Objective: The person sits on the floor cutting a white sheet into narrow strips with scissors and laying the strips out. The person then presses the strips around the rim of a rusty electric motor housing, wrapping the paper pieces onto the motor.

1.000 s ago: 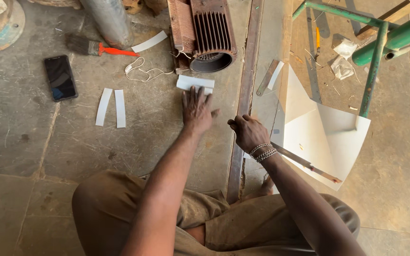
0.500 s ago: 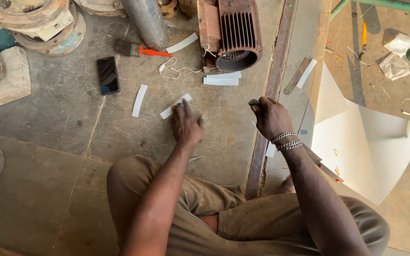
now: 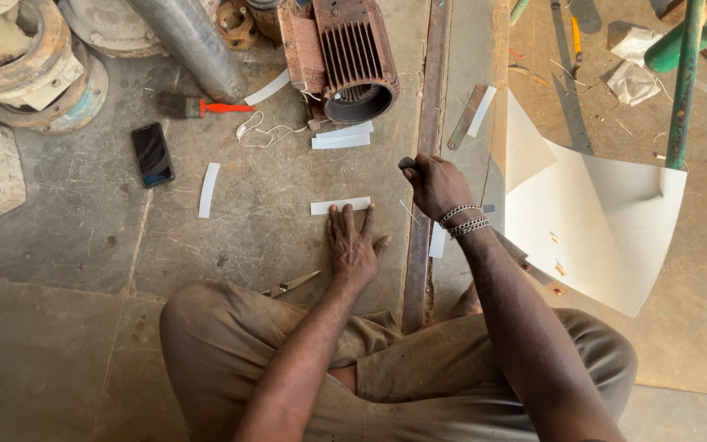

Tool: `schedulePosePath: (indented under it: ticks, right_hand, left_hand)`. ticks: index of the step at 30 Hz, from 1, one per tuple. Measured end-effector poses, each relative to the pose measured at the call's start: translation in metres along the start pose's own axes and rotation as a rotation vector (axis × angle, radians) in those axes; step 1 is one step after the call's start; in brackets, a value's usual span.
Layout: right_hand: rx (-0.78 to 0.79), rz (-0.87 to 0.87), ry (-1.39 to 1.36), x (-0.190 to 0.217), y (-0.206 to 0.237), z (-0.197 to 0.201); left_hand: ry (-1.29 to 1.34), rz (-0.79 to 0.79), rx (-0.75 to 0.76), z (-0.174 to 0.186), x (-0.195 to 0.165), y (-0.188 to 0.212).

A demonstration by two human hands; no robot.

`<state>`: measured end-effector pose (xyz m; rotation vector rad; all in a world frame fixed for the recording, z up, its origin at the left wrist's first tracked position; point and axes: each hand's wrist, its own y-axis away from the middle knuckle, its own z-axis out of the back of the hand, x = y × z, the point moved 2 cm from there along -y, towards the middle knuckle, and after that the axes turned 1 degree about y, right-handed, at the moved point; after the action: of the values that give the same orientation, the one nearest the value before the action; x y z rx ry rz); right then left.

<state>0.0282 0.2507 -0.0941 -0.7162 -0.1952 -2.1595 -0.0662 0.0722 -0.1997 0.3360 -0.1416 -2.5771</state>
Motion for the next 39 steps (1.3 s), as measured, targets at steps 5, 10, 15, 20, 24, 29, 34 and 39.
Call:
schedulePosePath:
  ticks: [5, 10, 15, 20, 24, 29, 34, 39]
  right_hand:
    - [0.079, -0.049, 0.068, -0.002, -0.002, -0.003]
    - [0.098, -0.042, 0.091, -0.002, -0.002, -0.008]
    - [0.225, -0.052, 0.147, 0.007, 0.006, -0.031]
    - [0.241, 0.187, 0.331, 0.029, 0.002, -0.064]
    - [0.312, 0.137, 0.474, 0.029, -0.005, -0.080]
    - [0.401, 0.078, 0.525, 0.024, -0.009, -0.088]
    - [0.344, 0.040, 0.504, 0.018, -0.020, -0.096]
    - [0.317, 0.229, 0.383, 0.012, -0.021, -0.085]
  left_hand:
    - [-0.037, -0.036, -0.026, -0.001, 0.004, 0.004]
    - [-0.001, -0.025, 0.000, -0.006, 0.005, 0.005]
    - [-0.009, -0.048, 0.084, -0.003, 0.008, -0.003]
    - [0.033, -0.025, 0.157, 0.008, 0.017, -0.002]
    - [0.027, -0.034, 0.195, 0.013, 0.018, 0.001]
    - [0.054, -0.030, 0.263, 0.008, 0.019, -0.001]
    - [0.057, 0.004, 0.326, 0.010, 0.016, -0.005]
    - [0.046, -0.014, 0.268, 0.023, 0.013, -0.001]
